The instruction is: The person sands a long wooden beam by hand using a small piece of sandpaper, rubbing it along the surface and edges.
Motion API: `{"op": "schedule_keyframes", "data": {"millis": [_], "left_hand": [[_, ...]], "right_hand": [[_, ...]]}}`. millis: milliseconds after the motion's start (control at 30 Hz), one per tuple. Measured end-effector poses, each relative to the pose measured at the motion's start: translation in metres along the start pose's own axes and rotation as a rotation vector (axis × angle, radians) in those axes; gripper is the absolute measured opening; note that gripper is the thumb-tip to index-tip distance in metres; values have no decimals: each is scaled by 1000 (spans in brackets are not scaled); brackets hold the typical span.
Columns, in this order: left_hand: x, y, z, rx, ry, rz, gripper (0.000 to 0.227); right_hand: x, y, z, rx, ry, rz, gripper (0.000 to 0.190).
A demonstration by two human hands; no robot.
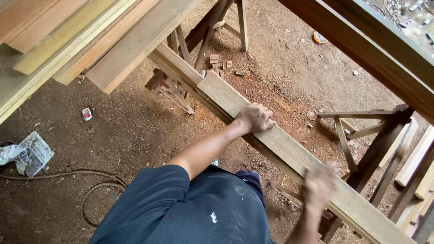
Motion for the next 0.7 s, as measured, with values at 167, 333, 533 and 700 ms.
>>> {"op": "schedule_keyframes", "data": {"millis": [167, 333, 533, 700], "left_hand": [[-3, -9, -7, 24, 5, -26, 44], [-1, -19, -6, 86, 214, -80, 42], [11, -48, 28, -184, 93, 37, 63], [17, -33, 38, -145, 3, 162, 59]], "right_hand": [[-20, -22, -5, 340, 95, 5, 86], [-66, -158, -15, 24, 88, 197, 90], [-36, -93, -7, 234, 20, 166, 85], [-18, -13, -9, 71, -140, -171, 87]]}}
Point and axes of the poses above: each hand's wrist, its own x-axis away from the middle knuckle, its own z-axis out of the back of the hand, y = z × x, the point moved 6 cm from there along -x, towards the middle knuckle, and after that the axes turned 7 degrees about x, right-handed, at the moved point
